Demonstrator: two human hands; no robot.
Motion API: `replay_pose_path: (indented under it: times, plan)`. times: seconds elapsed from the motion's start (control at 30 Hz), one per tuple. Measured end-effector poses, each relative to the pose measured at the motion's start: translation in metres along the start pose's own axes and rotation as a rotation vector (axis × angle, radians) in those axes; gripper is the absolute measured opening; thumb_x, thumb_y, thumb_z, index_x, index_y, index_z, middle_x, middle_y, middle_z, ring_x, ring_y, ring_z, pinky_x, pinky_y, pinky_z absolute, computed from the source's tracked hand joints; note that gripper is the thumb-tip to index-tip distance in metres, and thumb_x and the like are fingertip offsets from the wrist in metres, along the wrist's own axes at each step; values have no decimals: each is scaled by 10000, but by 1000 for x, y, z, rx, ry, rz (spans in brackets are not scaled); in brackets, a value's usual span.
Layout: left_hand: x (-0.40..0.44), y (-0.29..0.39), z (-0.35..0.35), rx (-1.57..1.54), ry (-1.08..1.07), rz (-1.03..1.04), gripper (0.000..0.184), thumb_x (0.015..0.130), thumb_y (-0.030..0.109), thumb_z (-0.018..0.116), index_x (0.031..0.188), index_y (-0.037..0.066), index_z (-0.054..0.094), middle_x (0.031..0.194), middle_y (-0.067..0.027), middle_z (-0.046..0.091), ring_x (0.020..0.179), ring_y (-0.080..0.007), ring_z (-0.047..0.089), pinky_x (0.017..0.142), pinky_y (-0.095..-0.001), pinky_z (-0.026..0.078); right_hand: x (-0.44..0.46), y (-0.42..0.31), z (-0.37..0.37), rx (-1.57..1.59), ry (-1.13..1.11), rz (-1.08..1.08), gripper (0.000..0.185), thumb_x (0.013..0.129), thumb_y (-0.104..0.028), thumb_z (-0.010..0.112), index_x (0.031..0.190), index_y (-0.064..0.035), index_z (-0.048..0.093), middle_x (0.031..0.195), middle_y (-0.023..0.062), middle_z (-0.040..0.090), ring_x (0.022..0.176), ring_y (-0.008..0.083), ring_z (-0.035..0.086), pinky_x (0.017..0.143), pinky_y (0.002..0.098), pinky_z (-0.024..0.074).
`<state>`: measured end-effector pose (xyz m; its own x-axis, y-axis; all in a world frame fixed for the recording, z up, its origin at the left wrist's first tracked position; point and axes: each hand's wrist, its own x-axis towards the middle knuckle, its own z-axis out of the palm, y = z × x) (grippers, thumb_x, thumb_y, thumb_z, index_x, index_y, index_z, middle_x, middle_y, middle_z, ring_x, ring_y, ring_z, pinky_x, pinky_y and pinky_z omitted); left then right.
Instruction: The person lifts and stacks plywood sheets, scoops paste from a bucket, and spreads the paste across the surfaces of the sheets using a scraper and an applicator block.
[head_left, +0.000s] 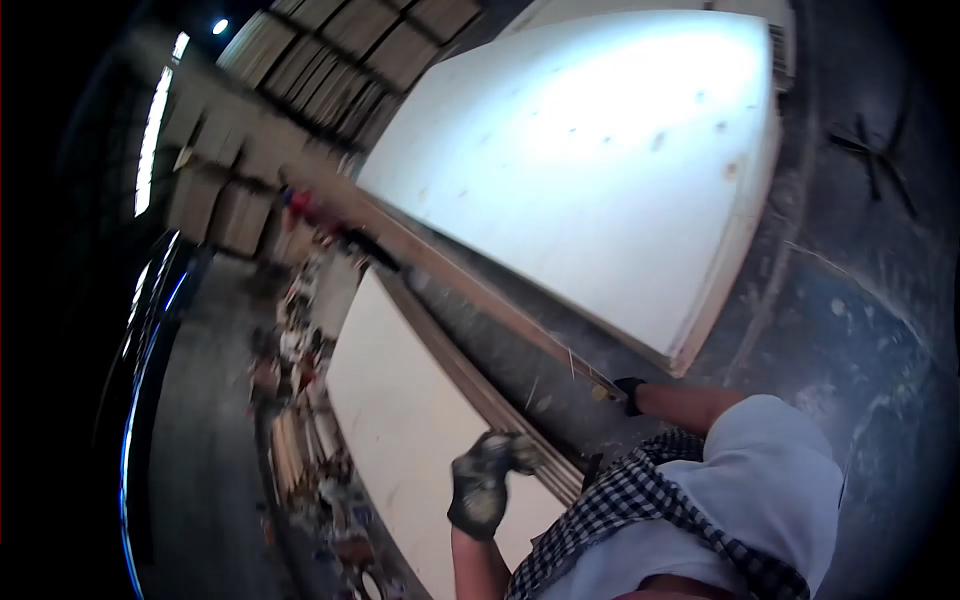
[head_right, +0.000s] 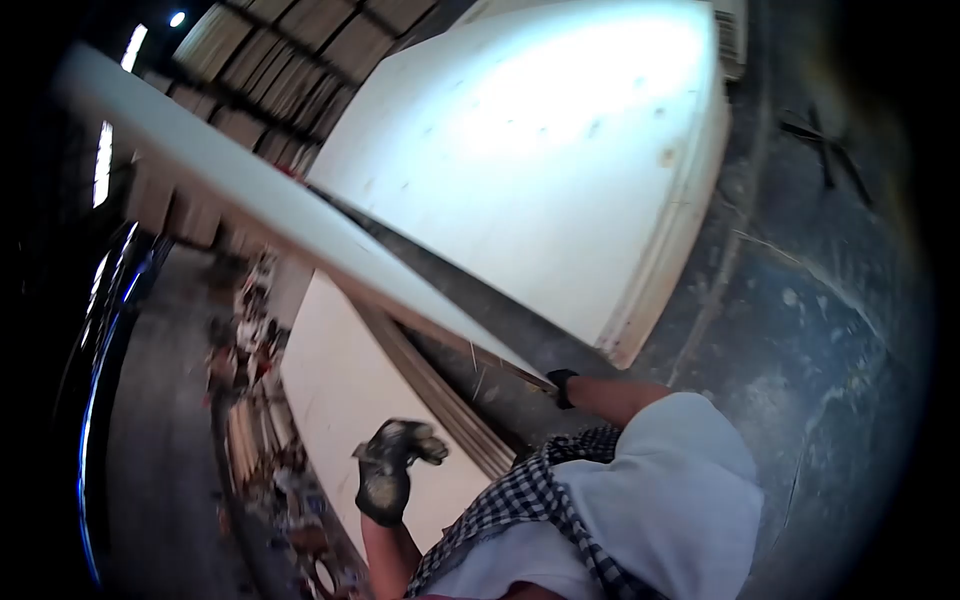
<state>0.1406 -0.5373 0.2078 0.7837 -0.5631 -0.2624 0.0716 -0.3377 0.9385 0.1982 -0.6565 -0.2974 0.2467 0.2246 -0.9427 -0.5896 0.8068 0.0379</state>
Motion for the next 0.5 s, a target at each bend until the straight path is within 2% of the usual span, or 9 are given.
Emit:
replay_pose_path:
  times: [0.03,0.07,0.17,0.23,0.27,0.4,0.43,0.5]
  plan:
    - [-1,-23,-18,-32,124,2,317,943,238,456,936,-65,547,794,-161,631,688,-256,634,658,-369,530,37,-2,-6,-25,-91,-9,353,777,-425,633,983,-139,627,937,56,623,811,187,605,717,344,500]
    - [-6,-67,-29,-89,154,-30,360,950,288,431,920,-52,546,761,-156,621,666,-251,629,641,-379,530,48,-5,-6,-44,-88,-45,347,780,-418,626,984,-137,624,934,58,622,810,189,603,718,345,498]
    - [-31,-96,-60,-211,222,-126,474,956,420,370,896,-15,548,680,-129,588,612,-249,614,600,-410,529,7,2,-15,-82,-67,-135,329,789,-395,605,985,-131,616,923,63,617,809,197,597,719,346,494]
    - [-40,-93,-60,-394,201,-92,521,949,452,355,855,-13,571,693,-154,614,585,-301,624,560,-420,530,-11,5,-21,-121,-71,-182,317,795,-379,591,986,-126,610,915,67,613,809,202,593,720,347,491]
    - [-39,-96,-55,-400,178,-44,528,948,479,346,857,9,569,676,-135,597,582,-285,613,560,-413,527,-16,9,-25,-146,-79,-208,312,798,-371,584,987,-124,607,911,69,612,809,205,591,721,347,489]
    - [-4,-148,-64,-403,246,-131,503,946,498,347,882,44,553,670,-101,570,611,-258,591,571,-404,512,-27,19,-50,-322,-114,-334,289,811,-341,556,989,-116,595,896,77,605,807,215,584,723,349,483]
    - [8,-162,-68,-473,213,-126,475,949,454,385,888,13,551,705,-113,587,648,-274,612,596,-400,536,-33,21,-64,-390,-117,-384,284,814,-333,549,990,-114,592,893,78,603,807,218,582,723,350,482]
    - [33,-180,-69,-559,110,-161,467,950,452,386,893,18,549,711,-113,588,660,-265,613,590,-379,525,-42,25,-108,-572,-133,-536,274,820,-318,535,991,-110,587,885,82,600,806,223,578,724,351,479]
